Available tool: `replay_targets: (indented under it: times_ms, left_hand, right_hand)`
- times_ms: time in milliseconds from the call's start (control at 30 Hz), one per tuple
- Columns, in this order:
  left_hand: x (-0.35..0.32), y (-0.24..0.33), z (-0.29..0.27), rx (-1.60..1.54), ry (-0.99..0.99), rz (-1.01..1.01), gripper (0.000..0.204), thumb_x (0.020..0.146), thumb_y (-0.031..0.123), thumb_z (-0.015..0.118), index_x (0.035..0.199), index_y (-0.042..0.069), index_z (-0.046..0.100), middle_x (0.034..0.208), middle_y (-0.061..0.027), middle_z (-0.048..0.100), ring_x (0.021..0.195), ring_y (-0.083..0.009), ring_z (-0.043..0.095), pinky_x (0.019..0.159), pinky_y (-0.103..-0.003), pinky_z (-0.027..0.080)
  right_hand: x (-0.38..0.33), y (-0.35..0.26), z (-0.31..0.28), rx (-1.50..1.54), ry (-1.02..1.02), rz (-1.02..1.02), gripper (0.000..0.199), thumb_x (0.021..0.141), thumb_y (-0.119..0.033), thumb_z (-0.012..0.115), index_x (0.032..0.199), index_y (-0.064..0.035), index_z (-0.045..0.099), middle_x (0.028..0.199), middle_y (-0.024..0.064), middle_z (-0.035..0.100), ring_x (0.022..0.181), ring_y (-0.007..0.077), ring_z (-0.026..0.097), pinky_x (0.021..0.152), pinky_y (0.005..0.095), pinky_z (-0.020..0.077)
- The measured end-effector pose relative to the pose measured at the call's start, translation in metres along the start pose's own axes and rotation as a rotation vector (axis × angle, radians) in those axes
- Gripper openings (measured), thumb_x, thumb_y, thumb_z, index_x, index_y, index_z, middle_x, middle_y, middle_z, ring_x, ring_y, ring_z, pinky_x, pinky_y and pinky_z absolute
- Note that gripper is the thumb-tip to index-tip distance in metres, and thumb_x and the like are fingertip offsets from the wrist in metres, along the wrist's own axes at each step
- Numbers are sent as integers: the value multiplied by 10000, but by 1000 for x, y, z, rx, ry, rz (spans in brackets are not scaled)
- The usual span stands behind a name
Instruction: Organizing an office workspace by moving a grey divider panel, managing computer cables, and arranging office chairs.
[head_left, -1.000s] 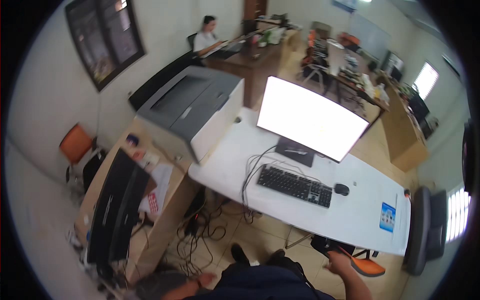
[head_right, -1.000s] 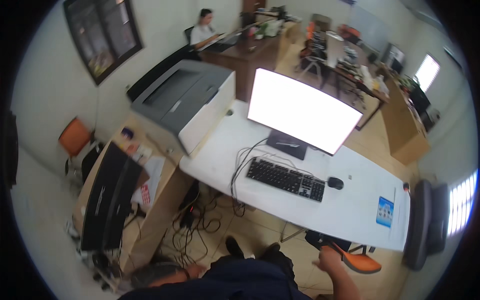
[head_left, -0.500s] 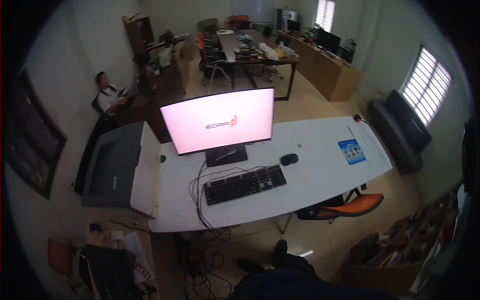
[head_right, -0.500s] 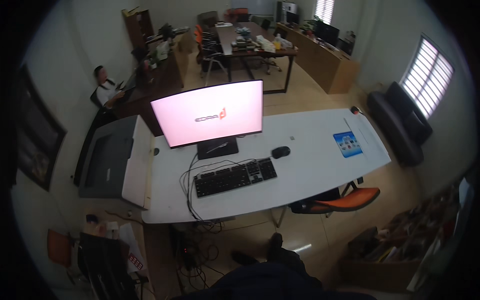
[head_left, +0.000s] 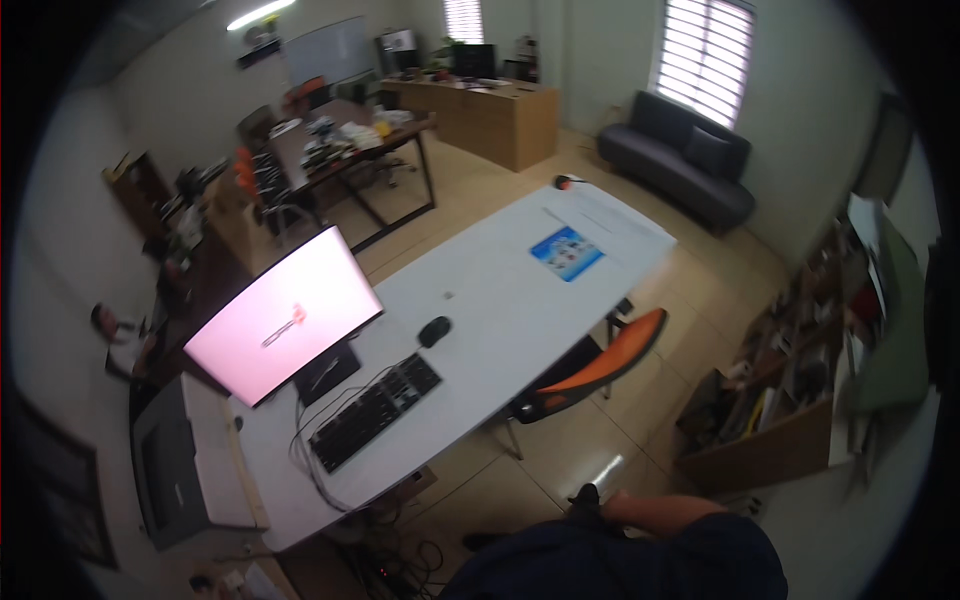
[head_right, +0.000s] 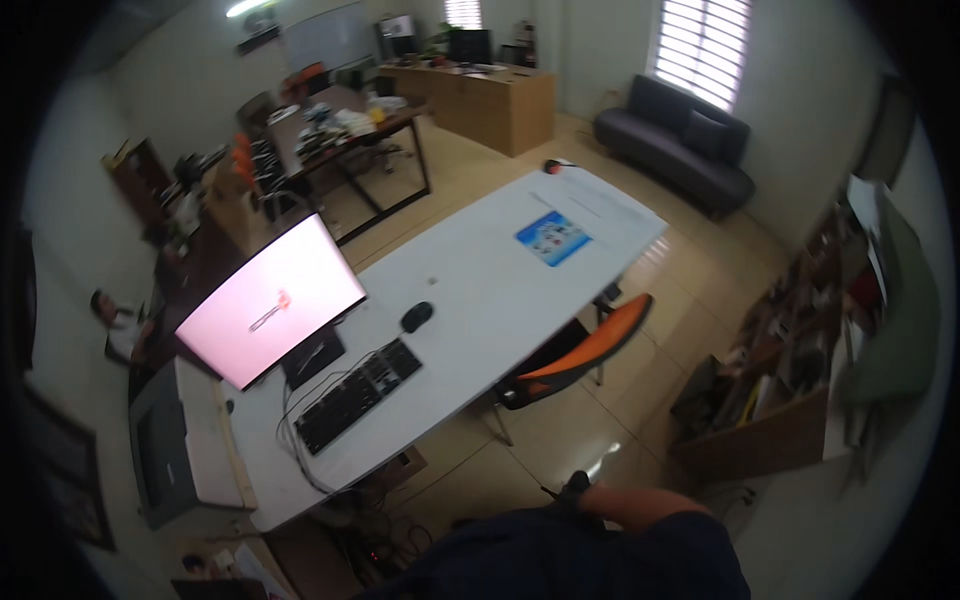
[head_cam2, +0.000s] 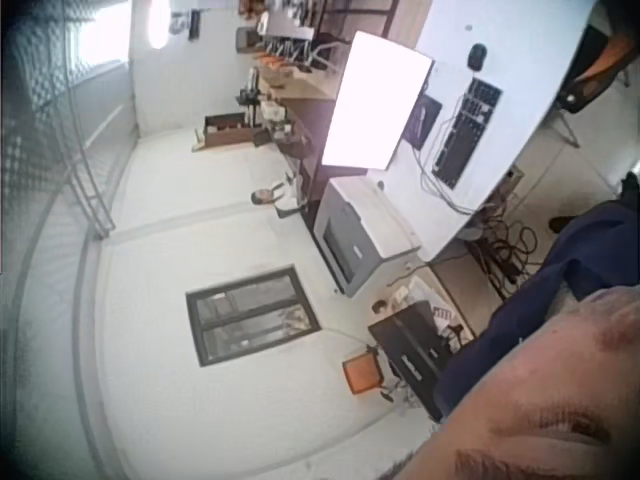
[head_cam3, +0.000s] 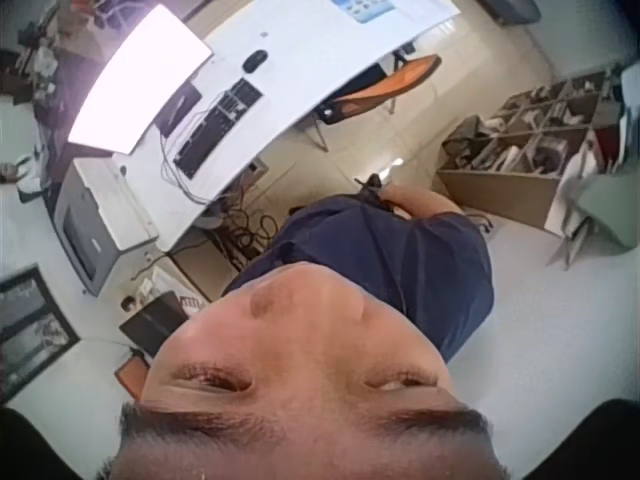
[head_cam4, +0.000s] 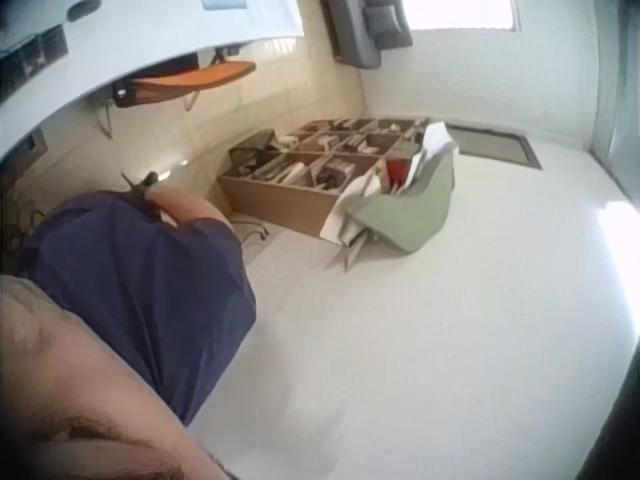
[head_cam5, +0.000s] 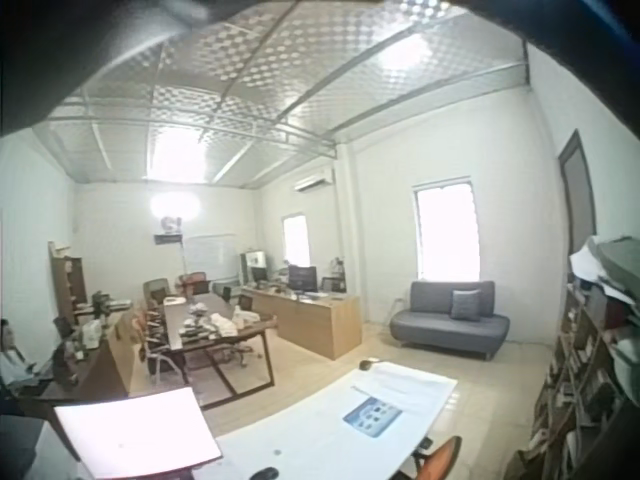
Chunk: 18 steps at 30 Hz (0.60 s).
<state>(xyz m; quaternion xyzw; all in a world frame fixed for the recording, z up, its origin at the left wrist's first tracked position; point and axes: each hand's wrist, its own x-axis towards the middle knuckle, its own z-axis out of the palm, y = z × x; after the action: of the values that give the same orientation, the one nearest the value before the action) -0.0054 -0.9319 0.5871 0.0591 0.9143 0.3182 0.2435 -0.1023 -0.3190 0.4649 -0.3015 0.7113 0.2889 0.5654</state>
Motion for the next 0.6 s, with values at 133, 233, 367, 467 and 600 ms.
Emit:
replay_targets:
  times_ms: [133, 233, 367, 467, 600]
  left_hand:
    - [89, 56, 3, 31, -97, 149, 247, 956, 229, 537, 1124, 61, 606, 1041, -92, 659, 924, -224, 628, 826, -352, 481]
    - [152, 103, 20, 44, -206, 251, 236, 950, 223, 548, 1098, 53, 617, 1011, -91, 669, 896, -222, 636, 806, -347, 488]
    - [227, 172, 60, 21, -320, 367, 222, 942, 215, 562, 1064, 43, 631, 970, -90, 682, 859, -219, 647, 780, -341, 496]
    - [228, 190, 80, -30, -309, 332, 214, 936, 209, 572, 1038, 35, 642, 940, -89, 692, 831, -216, 655, 760, -336, 503]
    - [107, 184, 122, -164, -183, 86, 205, 928, 201, 586, 1003, 24, 656, 899, -88, 705, 794, -213, 666, 734, -330, 511]
  right_hand:
    - [-25, 29, 17, 1079, 21, -189, 410, 896, -308, 596, 1176, -10, 624, 1157, 211, 651, 1015, 326, 613, 954, 449, 450]
    - [-162, 74, -44, 435, 301, -796, 403, 753, -157, 699, 1115, 9, 638, 1109, 226, 663, 992, 346, 617, 904, 459, 479]
    - [-230, 134, -24, 660, 313, -627, 488, 704, -129, 725, 1154, 21, 610, 1107, 217, 666, 1010, 340, 627, 883, 446, 483]
    - [-242, 154, 18, 898, 150, -663, 523, 704, -135, 727, 1187, 14, 593, 1106, 224, 661, 1022, 338, 632, 860, 438, 489]
    - [-249, 153, 62, 899, 153, -601, 500, 719, -154, 704, 1177, 14, 598, 1062, 185, 667, 992, 305, 618, 865, 408, 482]
